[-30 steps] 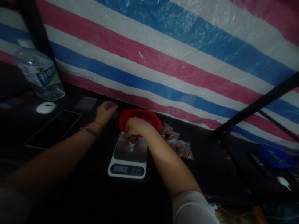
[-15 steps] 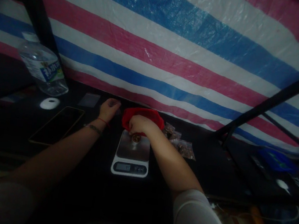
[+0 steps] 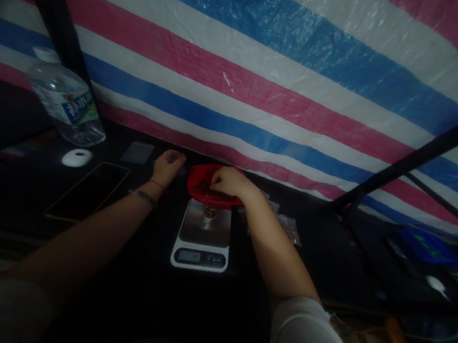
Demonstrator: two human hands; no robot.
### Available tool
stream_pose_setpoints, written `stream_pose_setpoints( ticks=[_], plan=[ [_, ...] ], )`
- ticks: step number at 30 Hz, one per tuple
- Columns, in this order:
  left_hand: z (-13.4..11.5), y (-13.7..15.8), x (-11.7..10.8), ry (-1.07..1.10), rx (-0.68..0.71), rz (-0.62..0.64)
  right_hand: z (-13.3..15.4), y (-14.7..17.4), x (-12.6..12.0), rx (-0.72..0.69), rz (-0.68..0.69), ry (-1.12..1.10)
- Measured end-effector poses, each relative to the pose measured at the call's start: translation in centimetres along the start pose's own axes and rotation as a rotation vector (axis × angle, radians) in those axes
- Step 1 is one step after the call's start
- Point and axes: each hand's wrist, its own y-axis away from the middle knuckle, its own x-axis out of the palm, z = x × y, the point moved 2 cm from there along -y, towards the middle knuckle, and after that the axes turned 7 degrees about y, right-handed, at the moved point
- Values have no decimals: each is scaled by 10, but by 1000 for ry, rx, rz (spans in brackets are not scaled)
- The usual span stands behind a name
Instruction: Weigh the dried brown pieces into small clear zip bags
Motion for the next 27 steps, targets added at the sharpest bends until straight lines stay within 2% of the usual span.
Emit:
stream_pose_setpoints(
  ticks=[3,7,12,20,27],
  plan=[
    [2,-1,1,1,2,8,5,2,12,-45,123,-35],
    [8,-4,1,-13,3,-5,5,-5,31,-21,248,-74],
    [9,-5,1,4,-12,2,3,-13,43,-21,278,-131],
    [7,-5,-1,-11,-30,-10,4,-11,38,-63,311,-222],
    [1,-3,-1,26,-48,-13,-1,-14,46,-100,387,-256]
  ],
)
